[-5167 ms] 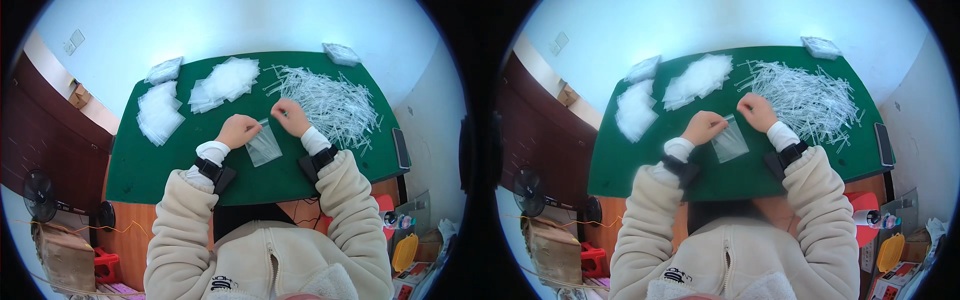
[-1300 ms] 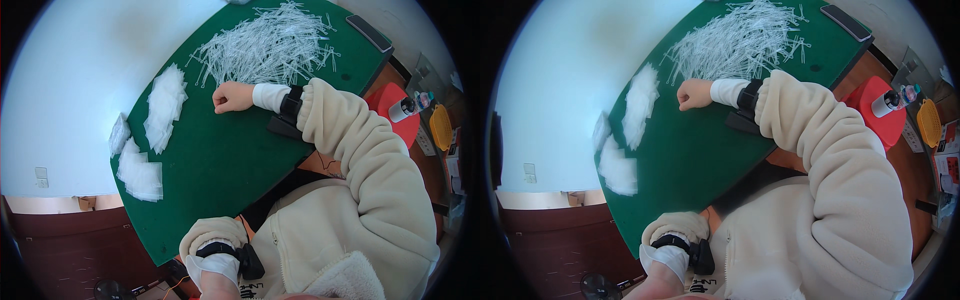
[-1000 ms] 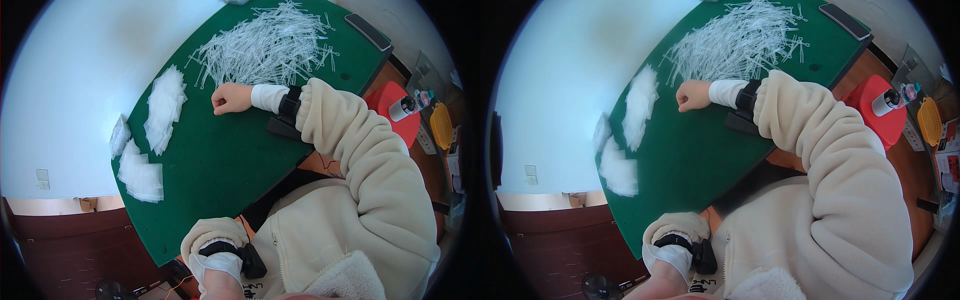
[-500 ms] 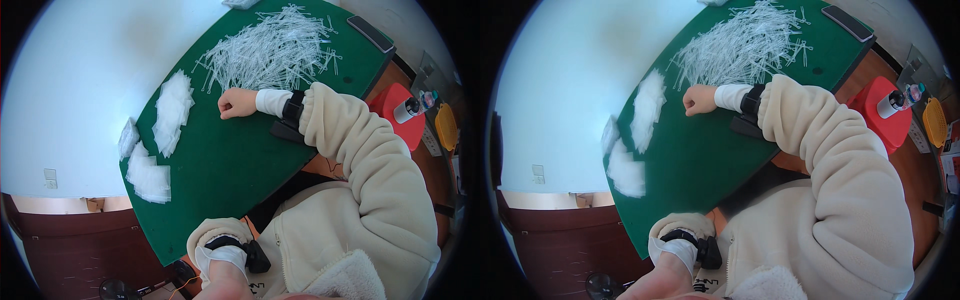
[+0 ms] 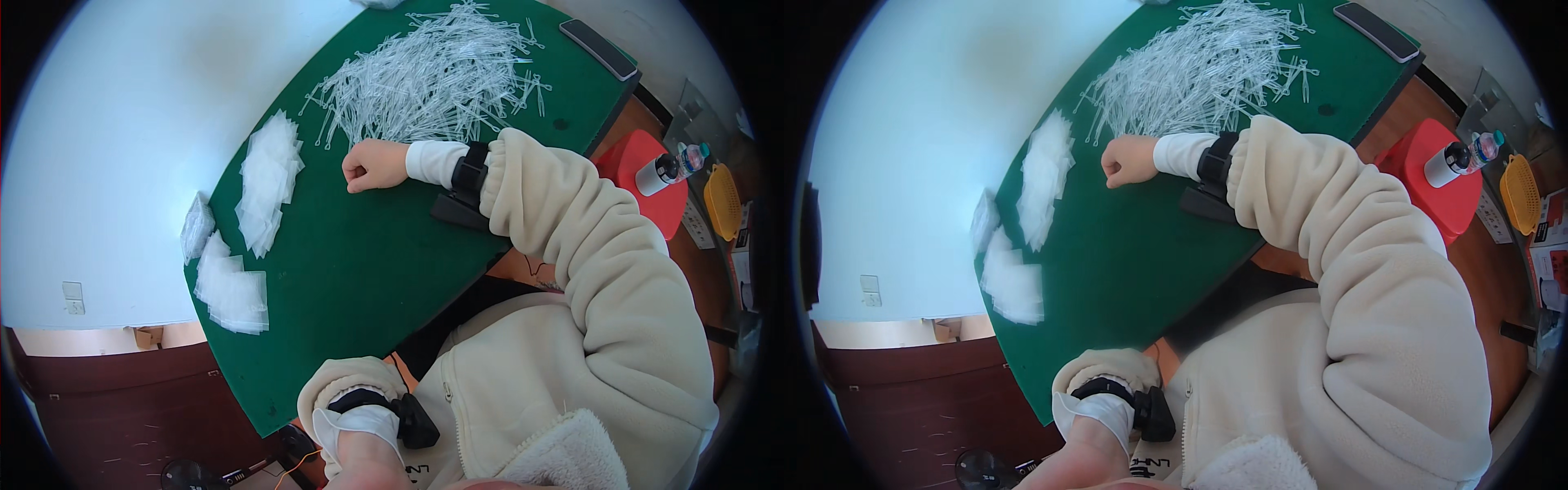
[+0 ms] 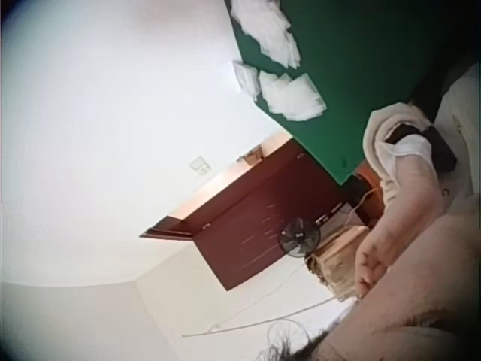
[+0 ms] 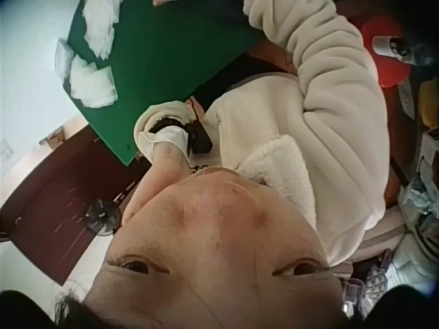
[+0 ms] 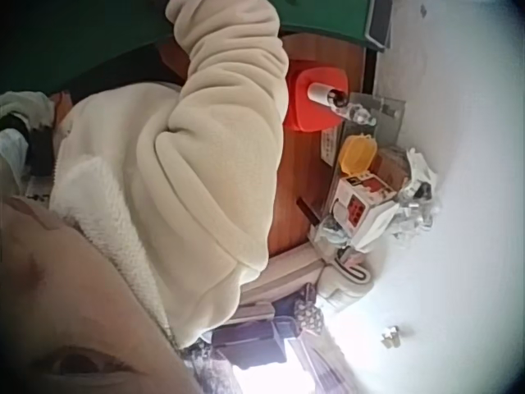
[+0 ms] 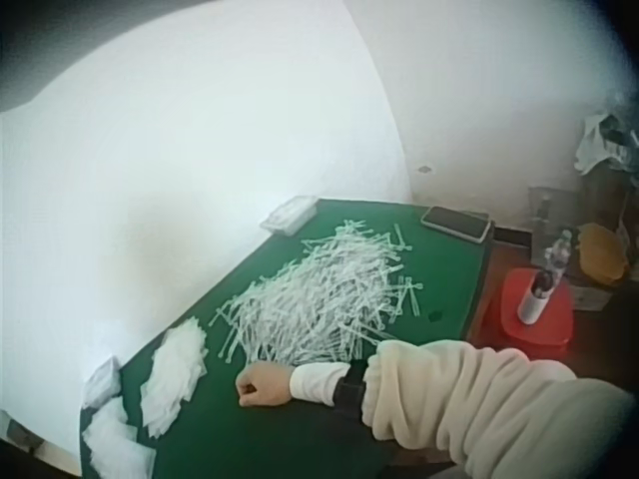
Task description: Packaging small white plastic components into clear plastic bags.
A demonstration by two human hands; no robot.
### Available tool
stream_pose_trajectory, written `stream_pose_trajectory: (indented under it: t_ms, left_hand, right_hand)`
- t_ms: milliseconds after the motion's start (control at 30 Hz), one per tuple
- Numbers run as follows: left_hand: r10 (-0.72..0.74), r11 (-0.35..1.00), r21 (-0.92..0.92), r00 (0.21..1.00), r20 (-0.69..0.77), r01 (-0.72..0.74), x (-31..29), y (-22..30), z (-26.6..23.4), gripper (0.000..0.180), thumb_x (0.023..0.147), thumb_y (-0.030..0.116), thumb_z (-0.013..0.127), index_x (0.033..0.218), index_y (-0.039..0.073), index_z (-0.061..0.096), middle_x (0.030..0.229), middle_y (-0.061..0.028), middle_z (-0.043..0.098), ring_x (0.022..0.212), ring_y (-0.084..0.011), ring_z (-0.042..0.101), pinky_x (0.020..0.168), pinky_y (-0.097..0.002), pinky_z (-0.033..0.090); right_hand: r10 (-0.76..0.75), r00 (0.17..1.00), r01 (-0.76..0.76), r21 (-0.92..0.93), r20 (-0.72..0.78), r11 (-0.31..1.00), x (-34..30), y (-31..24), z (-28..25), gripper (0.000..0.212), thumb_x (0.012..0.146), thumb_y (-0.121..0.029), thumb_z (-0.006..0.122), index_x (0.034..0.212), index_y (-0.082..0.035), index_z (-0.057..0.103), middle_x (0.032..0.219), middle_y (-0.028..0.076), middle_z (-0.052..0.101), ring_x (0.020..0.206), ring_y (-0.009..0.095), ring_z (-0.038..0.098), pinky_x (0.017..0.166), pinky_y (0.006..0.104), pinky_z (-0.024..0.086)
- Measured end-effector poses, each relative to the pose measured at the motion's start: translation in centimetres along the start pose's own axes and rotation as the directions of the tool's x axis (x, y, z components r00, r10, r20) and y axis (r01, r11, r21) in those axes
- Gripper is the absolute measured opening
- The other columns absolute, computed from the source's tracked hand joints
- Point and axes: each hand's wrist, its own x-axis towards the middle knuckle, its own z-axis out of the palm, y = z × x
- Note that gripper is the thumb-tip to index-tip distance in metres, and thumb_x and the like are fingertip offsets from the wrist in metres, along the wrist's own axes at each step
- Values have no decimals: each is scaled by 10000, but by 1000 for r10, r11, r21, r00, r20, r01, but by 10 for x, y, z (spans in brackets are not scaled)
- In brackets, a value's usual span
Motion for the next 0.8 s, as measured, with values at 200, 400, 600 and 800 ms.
stream_pose_trajectory:
  t_ms: [200,400,600,800]
  left_hand:
    - [63,990,124,998,-5,-62,0,2,-1,351,906,197,459,1205,14,465,1321,-116,396,1231,-305,318,999,-504,245]
    - [134,973,193,991,-10,-129,2,2,-2,335,909,184,452,1200,19,471,1310,-114,403,1218,-299,326,992,-498,252]
    - [248,923,299,969,13,-241,0,-2,-2,314,911,166,443,1191,28,480,1286,-112,419,1192,-292,347,977,-485,270]
    - [341,864,389,940,19,-321,-1,-5,-2,298,913,151,436,1183,35,487,1266,-111,432,1170,-286,364,964,-474,285]
  right_hand:
    - [55,998,-55,13,20,998,-2,2,-1,239,727,-259,629,744,-21,607,706,91,607,664,223,579,612,326,453]
    - [37,999,-37,21,7,999,0,0,0,241,725,-258,631,738,-19,605,696,90,605,661,223,579,608,327,453]
    - [0,1000,0,-6,-2,1000,-3,5,-1,219,746,-234,621,741,-15,601,670,75,596,625,179,567,580,300,445]
    - [16,1000,-16,5,4,1000,-1,1,0,206,754,-219,616,740,-14,600,663,66,594,611,158,562,571,287,443]
